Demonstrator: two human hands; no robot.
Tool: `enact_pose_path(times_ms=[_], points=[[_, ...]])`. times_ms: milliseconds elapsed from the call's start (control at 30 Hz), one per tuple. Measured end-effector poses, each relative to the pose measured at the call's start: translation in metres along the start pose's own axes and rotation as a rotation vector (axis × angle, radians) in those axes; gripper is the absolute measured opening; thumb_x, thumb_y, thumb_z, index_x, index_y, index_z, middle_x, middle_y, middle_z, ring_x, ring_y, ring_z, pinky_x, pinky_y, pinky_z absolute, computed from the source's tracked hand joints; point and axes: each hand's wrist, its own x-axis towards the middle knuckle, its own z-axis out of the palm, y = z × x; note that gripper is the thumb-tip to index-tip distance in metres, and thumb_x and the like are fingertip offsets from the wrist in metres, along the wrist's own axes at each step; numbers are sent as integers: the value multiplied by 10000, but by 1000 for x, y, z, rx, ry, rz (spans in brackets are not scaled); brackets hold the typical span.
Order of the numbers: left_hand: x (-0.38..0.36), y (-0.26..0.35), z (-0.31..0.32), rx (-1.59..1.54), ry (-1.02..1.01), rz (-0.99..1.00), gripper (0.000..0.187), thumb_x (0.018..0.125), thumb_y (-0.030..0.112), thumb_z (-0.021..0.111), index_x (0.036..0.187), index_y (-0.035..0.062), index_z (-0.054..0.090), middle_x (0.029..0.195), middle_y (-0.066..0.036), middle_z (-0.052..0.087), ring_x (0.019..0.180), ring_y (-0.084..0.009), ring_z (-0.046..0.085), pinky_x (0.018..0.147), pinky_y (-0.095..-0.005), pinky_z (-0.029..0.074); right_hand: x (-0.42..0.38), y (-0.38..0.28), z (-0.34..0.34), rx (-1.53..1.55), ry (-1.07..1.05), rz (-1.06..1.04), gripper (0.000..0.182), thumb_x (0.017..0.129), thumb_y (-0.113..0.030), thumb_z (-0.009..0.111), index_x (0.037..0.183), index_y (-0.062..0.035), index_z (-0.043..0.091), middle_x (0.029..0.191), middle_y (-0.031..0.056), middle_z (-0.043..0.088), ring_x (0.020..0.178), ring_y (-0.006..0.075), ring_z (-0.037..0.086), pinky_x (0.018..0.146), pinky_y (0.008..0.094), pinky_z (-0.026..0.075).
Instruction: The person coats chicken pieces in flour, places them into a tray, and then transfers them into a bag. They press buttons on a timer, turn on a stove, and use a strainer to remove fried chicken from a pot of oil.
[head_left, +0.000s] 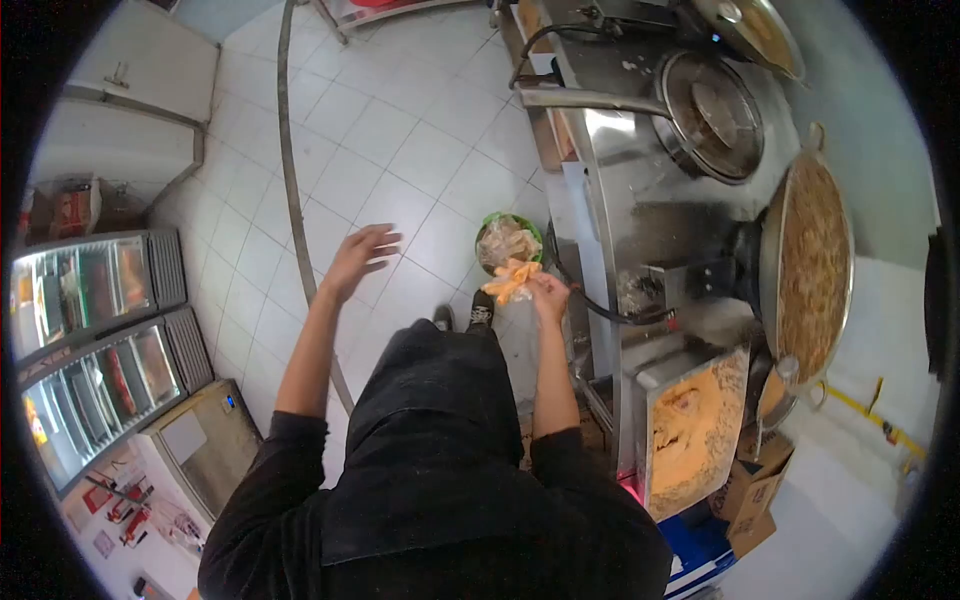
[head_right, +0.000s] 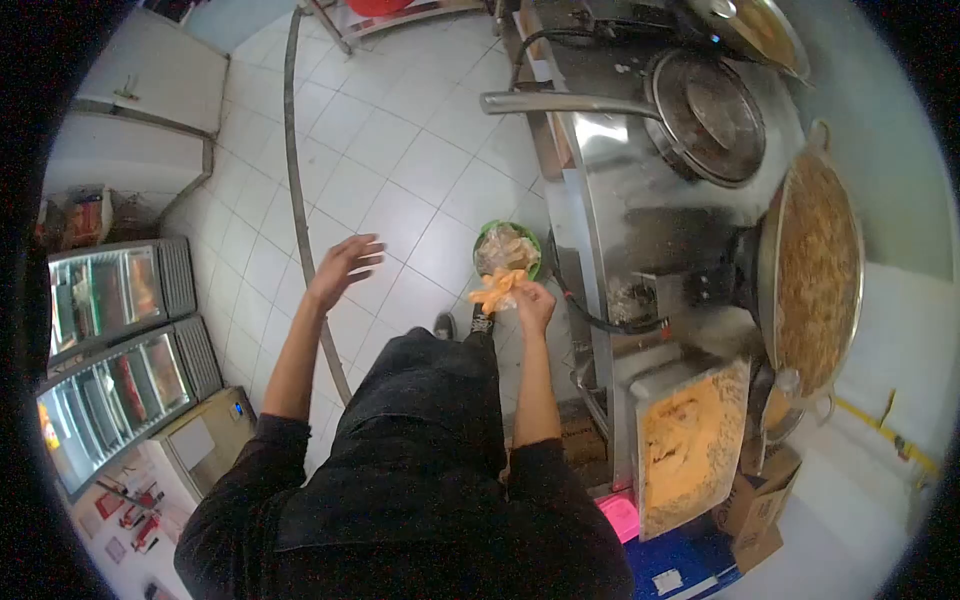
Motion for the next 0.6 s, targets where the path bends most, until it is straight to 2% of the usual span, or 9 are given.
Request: enact_pose_path(times_ms=[100,200,300,333,400,467,567,600], points=[[-9,-27,-69,-10,202,-101,520,958,418,496,1313,38,481,1247,-124,594,1137,-234,571,948,-375,437,86,51,35,-513,80,-7,431,761,-136,737,1171,-72,621,1055,131,649,939,280,627,797,400,522],[-50,-74,-141,-28,275,-320,510,952,411,504,1296,36,488,1227,-121,600,1095,-227,584,901,-379,441,108,41,66,7,11,544,591,812,-229,707,1343,-125,470,1321,199,485,1115,388,536,886,506,483],[-112,-150,-230,17,439,-536,534,919,432,525,1294,53,488,1194,-116,612,1057,-243,593,868,-419,439,142,54,80,-73,-97,729,725,834,-308,688,1423,-93,323,1433,196,341,1165,427,486,900,561,462],[-134,-178,-261,-22,513,-622,510,907,418,534,1273,65,499,1165,-114,621,1023,-238,596,846,-415,438,148,87,81,3,-49,734,756,822,-323,697,1425,-68,319,1355,188,430,1118,414,518,881,548,478],[-145,-204,-305,-67,620,-770,449,890,384,545,1220,82,524,1100,-107,636,945,-226,603,798,-407,436,132,61,91,21,-30,721,512,830,-252,684,1261,-52,492,1127,174,568,1021,353,573,819,521,502],[-150,-205,-340,-83,707,-904,375,882,343,549,1158,90,550,1030,-100,651,856,-212,609,743,-399,435,123,76,90,185,-93,665,174,848,-194,650,981,-98,592,873,117,612,838,285,623,728,494,515],[-91,-198,-404,-102,596,-933,354,895,340,552,1126,71,544,1063,-78,649,929,-224,596,768,-423,429,119,78,114,92,-152,759,129,873,-188,629,950,-86,606,832,77,636,682,243,635,594,380,560],[-54,-187,-423,-100,592,-846,303,877,314,569,1071,81,576,959,-73,662,801,-202,607,666,-390,441,119,64,130,80,-190,754,134,865,-206,623,929,-89,613,825,75,639,681,242,635,593,383,553]])
